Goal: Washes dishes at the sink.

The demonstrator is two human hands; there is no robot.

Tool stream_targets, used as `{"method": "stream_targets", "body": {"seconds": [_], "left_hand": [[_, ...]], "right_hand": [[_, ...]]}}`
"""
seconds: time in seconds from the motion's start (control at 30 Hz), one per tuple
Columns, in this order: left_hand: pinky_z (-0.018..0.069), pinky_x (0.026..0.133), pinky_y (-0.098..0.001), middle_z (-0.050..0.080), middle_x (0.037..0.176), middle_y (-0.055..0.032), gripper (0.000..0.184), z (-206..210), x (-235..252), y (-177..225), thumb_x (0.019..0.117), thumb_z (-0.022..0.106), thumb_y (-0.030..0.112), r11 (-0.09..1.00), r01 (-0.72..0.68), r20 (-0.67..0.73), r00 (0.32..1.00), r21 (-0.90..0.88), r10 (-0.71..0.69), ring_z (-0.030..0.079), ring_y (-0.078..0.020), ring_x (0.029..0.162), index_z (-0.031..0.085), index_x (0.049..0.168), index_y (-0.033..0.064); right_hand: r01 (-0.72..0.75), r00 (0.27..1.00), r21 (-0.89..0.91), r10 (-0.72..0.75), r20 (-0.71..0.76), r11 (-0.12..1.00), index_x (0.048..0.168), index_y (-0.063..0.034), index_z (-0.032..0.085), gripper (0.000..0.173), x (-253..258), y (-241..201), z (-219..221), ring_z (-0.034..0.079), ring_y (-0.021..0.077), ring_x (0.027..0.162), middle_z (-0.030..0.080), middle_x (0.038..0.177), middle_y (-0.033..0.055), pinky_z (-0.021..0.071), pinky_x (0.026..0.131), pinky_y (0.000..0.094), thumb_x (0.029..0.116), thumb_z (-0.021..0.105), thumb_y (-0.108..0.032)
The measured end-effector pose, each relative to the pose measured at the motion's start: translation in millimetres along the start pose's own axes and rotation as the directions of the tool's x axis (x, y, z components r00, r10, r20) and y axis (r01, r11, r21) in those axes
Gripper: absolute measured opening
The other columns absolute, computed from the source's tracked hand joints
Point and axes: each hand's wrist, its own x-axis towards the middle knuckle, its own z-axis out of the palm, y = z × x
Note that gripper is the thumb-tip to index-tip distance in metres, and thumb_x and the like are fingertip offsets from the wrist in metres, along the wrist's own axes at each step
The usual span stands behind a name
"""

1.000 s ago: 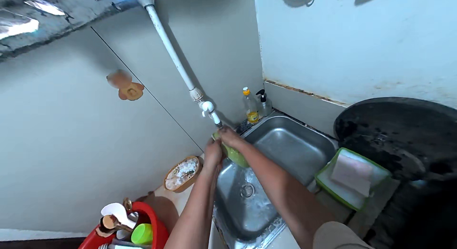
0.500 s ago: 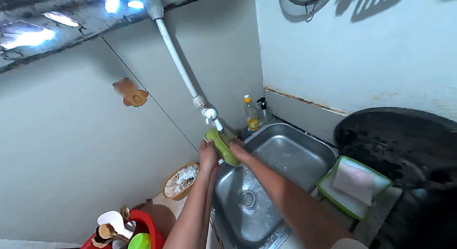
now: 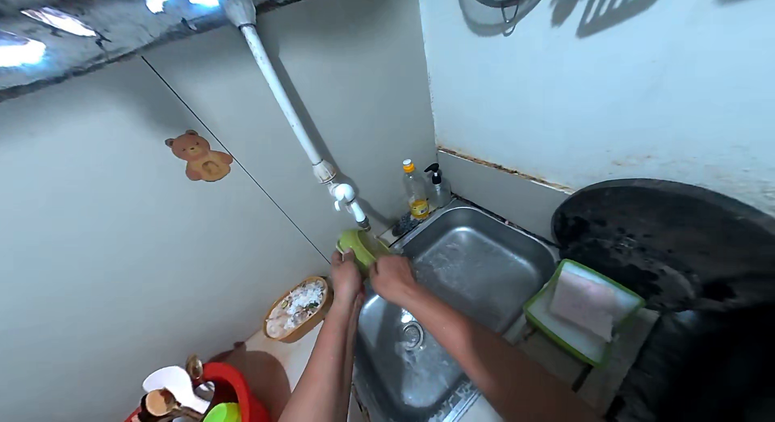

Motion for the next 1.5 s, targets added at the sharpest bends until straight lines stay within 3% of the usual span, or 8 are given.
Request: {"method": "stream_targets", "body": {"seconds": [0.2, 0.33, 0.53, 0.63, 0.77, 0.87, 1.27, 1.5], "left_hand": [[0.0561, 0.077, -0.0415, 0.063, 0.111, -0.0165, 0.036, 11.5, -18.0, 8.3, 0.113, 0.038, 0.026, 0.993, 0.109, 0.075, 0.991, 0.041, -0.112, 0.064, -0.0227, 0.089, 0.047, 0.142, 0.0067], [0.0555, 0.084, -0.0473, 0.062, 0.123, -0.0201, 0.039, 19.7, -24.4, 15.0, 0.1133, 0.037, 0.029, 0.995, 0.093, 0.115, 0.989, 0.04, -0.097, 0.065, -0.0281, 0.1, 0.045, 0.145, 0.0074], [0.054, 0.08, -0.0387, 0.061, 0.108, -0.0131, 0.036, 19.3, 0.4, 14.0, 0.1134, 0.034, 0.026, 0.997, 0.065, 0.093, 0.993, 0.052, -0.069, 0.062, -0.0188, 0.089, 0.049, 0.137, 0.0039], [0.0549, 0.083, -0.041, 0.061, 0.113, -0.0145, 0.036, 18.5, 5.5, 13.7, 0.1136, 0.034, 0.026, 0.997, 0.0, 0.031, 1.0, -0.081, 0.003, 0.063, -0.0203, 0.094, 0.047, 0.139, 0.0035], [0.0566, 0.084, -0.0463, 0.061, 0.121, -0.017, 0.039, 12.2, -19.1, 27.6, 0.1133, 0.036, 0.03, 0.995, 0.001, 0.051, 0.999, -0.1, 0.004, 0.065, -0.0251, 0.1, 0.045, 0.143, 0.007], [0.058, 0.078, -0.0431, 0.065, 0.113, -0.0162, 0.037, 9.2, -42.8, 29.8, 0.1127, 0.038, 0.028, 0.997, 0.044, 0.13, 0.99, 0.065, -0.052, 0.067, -0.0241, 0.093, 0.05, 0.14, 0.0065], [0.0549, 0.074, -0.0356, 0.065, 0.099, -0.0105, 0.033, 8.3, 5.5, 8.0, 0.1118, 0.041, 0.027, 0.988, 0.146, 0.135, 0.979, 0.041, -0.15, 0.063, -0.0161, 0.081, 0.055, 0.13, 0.0034], [0.0547, 0.069, -0.0317, 0.063, 0.092, -0.0088, 0.041, 51.9, 29.6, 9.6, 0.1121, 0.039, 0.035, 0.966, 0.257, 0.212, 0.944, 0.017, -0.254, 0.061, -0.0151, 0.073, 0.057, 0.124, -0.0002]], "right_hand": [[-0.011, 0.998, 0.22, 0.023, -0.052, 0.975, 0.163, -0.0093, 0.028, 0.06, 42.6, 17.1, -4.8, 0.061, 0.0438, 0.126, 0.063, 0.135, 0.0265, 0.0453, 0.106, 0.063, 0.1115, 0.031, -0.039], [-0.015, 0.999, 0.498, 0.038, -0.036, 0.867, 0.164, -0.004, 0.021, 0.064, 60.2, 52.0, 11.1, 0.027, 0.0381, 0.155, 0.024, 0.169, 0.0217, 0.0225, 0.125, 0.0592, 0.1134, 0.023, -0.043], [0.341, 0.91, 0.163, -0.281, -0.305, 0.926, 0.153, -0.0039, 0.046, 0.045, 21.6, 32.4, 25.4, 0.045, 0.041, 0.144, 0.046, 0.157, 0.0224, 0.0343, 0.118, 0.0614, 0.1126, 0.036, -0.022], [0.45, 0.83, 0.052, -0.396, -0.392, 0.892, 0.16, -0.0062, 0.036, 0.052, 16.2, 50.9, 48.7, 0.028, 0.036, 0.155, 0.03, 0.168, 0.0168, 0.0221, 0.125, 0.0586, 0.1096, 0.042, -0.021], [0.232, 0.942, 0.578, -0.033, -0.333, 0.783, 0.165, -0.0062, 0.021, 0.059, 17.8, 83.7, 61.1, 0.025, 0.0319, 0.157, 0.021, 0.171, 0.0171, 0.0232, 0.127, 0.0531, 0.1135, 0.029, -0.035], [0.009, 0.983, 0.757, 0.134, -0.128, 0.654, 0.158, -0.0069, 0.039, 0.056, 38.1, 91.1, 42.9, 0.043, 0.0377, 0.145, 0.043, 0.158, 0.0225, 0.0338, 0.118, 0.0593, 0.1131, 0.033, -0.041], [0.247, 0.968, 0.4, -0.239, -0.068, 0.883, 0.157, -0.0168, 0.045, 0.054, 35.5, 28.9, 19.5, 0.03, 0.0363, 0.154, 0.032, 0.166, 0.0185, 0.0256, 0.124, 0.0582, 0.1122, 0.031, -0.043], [0.29, 0.883, 0.263, -0.152, -0.443, 0.92, 0.158, -0.012, 0.042, 0.048, 23.6, 71.5, 25.3, 0.06, 0.0405, 0.127, 0.054, 0.146, 0.0247, 0.0501, 0.105, 0.0574, 0.1108, 0.042, -0.023]]}}
